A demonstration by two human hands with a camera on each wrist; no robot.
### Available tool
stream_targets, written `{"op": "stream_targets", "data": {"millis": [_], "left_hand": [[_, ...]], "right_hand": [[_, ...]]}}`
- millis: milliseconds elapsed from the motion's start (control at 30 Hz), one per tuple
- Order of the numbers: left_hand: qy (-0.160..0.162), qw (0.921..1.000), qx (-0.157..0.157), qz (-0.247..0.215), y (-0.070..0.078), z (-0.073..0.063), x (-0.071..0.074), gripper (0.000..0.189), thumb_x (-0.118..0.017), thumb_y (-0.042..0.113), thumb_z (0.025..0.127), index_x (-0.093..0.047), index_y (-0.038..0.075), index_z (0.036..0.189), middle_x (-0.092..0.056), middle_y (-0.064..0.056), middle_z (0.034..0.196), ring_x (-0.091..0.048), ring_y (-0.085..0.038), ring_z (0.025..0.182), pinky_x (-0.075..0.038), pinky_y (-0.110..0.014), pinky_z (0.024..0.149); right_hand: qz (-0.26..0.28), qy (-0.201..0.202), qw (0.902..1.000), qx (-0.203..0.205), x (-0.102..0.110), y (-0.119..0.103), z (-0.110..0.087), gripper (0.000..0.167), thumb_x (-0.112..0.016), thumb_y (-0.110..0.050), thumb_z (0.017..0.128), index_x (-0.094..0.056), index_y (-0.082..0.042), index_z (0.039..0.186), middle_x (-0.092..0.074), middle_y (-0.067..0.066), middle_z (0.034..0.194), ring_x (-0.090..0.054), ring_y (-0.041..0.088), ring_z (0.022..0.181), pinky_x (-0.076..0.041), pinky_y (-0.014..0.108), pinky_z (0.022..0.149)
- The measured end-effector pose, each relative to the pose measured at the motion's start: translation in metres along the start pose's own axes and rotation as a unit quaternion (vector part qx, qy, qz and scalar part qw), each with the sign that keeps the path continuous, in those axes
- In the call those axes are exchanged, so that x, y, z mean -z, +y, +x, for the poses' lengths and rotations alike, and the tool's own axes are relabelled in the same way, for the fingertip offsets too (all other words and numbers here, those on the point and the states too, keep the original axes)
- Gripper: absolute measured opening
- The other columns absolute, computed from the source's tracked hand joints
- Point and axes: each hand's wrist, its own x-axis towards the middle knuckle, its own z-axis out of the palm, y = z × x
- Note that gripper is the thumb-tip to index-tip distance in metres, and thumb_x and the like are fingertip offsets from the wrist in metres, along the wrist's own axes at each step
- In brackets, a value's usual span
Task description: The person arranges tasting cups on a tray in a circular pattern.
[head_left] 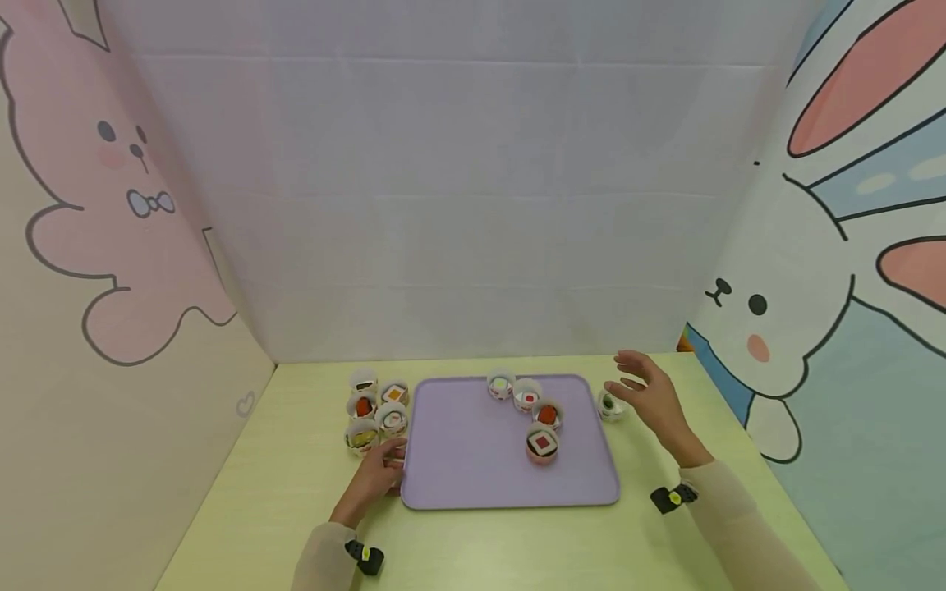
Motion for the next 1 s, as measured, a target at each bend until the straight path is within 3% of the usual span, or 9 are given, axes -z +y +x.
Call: {"op": "stream_targets", "data": {"millis": [100,167,433,600,800,1000], "left_hand": [[0.001,1.0000,-0.002,0.001,-0.001,0.001,0.000,0.056,-0.057,-0.009,0.082,-0.051,0.001,0.138,-0.057,-0.018,0.118,-0.058,-0.025,0.097,-0.057,-0.036,0.059],[0.002,1.0000,-0.001,0.002,-0.001,0.001,0.000,0.057,-0.057,-0.009,0.082,-0.051,0.001,0.138,-0.057,-0.018,0.118,-0.058,-0.025,0.097,-0.057,-0.036,0.059],[0.002,1.0000,-0.001,0.003,-0.002,0.002,-0.001,0.057,-0.057,-0.009,0.082,-0.052,0.002,0.137,-0.058,-0.018,0.119,-0.058,-0.025,0.098,-0.057,-0.037,0.060],[0.001,1.0000,-0.001,0.004,-0.002,0.002,0.000,0.057,-0.057,-0.009,0.082,-0.051,0.001,0.138,-0.058,-0.019,0.119,-0.058,-0.026,0.098,-0.057,-0.037,0.060],[0.002,1.0000,-0.001,0.002,-0.001,0.003,0.001,0.057,-0.057,-0.009,0.082,-0.051,0.001,0.138,-0.057,-0.019,0.119,-0.058,-0.026,0.099,-0.057,-0.036,0.060],[0.000,1.0000,0.000,0.003,-0.002,0.004,0.000,0.058,-0.056,-0.009,0.082,-0.051,0.001,0.138,-0.057,-0.019,0.120,-0.058,-0.025,0.099,-0.058,-0.035,0.060]], "right_hand": [[0.011,0.006,0.9999,0.000,0.007,0.006,0.001,0.061,-0.069,-0.028,0.092,-0.044,-0.008,0.144,-0.048,0.019,0.143,-0.049,0.001,0.120,-0.044,0.006,0.093],[0.016,0.007,0.9998,-0.002,0.011,0.010,0.001,0.062,-0.069,-0.027,0.092,-0.042,-0.008,0.145,-0.047,0.019,0.145,-0.047,0.000,0.121,-0.043,0.005,0.093],[0.019,0.003,0.9996,-0.022,0.024,0.025,0.003,0.066,-0.069,-0.029,0.092,-0.039,-0.010,0.148,-0.041,0.017,0.149,-0.043,0.026,0.132,-0.042,0.008,0.097],[0.029,-0.008,0.9989,-0.036,0.029,0.038,0.005,0.069,-0.069,-0.027,0.092,-0.035,-0.010,0.150,-0.037,0.018,0.152,-0.037,0.034,0.137,-0.041,0.022,0.108],[0.041,-0.025,0.9974,-0.054,0.030,0.057,0.009,0.076,-0.070,-0.026,0.091,-0.029,-0.008,0.153,-0.029,0.019,0.157,-0.029,0.037,0.143,-0.031,0.045,0.115],[0.045,-0.052,0.9952,-0.069,0.027,0.078,0.009,0.082,-0.071,-0.024,0.091,-0.023,-0.007,0.154,-0.025,0.020,0.159,-0.026,0.040,0.145,-0.027,0.054,0.116]]}}
